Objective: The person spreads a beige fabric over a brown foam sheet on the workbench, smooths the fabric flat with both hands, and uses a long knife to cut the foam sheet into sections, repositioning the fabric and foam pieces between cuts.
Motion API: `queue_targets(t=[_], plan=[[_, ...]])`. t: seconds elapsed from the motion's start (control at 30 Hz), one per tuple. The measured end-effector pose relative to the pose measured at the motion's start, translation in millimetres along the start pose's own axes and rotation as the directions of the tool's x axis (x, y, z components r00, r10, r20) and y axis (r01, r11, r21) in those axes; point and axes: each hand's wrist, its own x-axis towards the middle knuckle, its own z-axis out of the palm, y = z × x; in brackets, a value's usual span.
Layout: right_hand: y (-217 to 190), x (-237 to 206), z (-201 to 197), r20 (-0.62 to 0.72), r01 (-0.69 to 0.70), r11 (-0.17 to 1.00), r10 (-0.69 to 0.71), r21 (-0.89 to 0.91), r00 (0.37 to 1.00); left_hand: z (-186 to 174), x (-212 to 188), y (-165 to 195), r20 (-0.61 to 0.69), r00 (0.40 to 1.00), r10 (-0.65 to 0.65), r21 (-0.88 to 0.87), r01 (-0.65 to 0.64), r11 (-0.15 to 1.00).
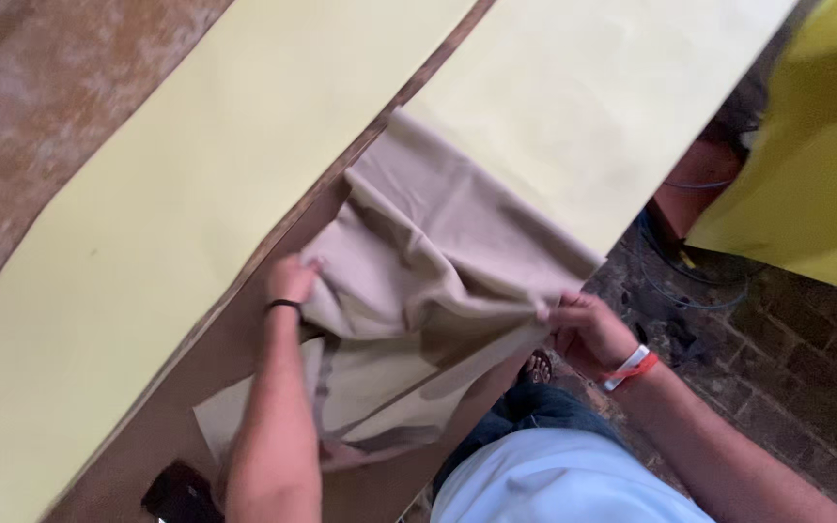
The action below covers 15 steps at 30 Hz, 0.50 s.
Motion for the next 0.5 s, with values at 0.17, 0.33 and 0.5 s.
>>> queue_targets(t=[0.17, 0.33, 0.5], plan=[[-96, -23, -7, -0.081, 0.307, 0.951, -0.310, -0.046, 0.947, -61, 16, 94, -0.168, 0.963, 0.210, -0.736, -0.264, 0.623], [-199, -29, -33, -0.077, 0.570, 0.810, -0.583, -0.141, 0.809, -117, 18, 224, -0.385, 0.839, 0.385, -0.831, -0.497, 0.251], [-282, 11, -97, -0.073, 0.567, 0.815, -0.576, -0.114, 0.814, -123, 39, 343, -0.447, 0.770, 0.455, -0.823, -0.553, 0.127]])
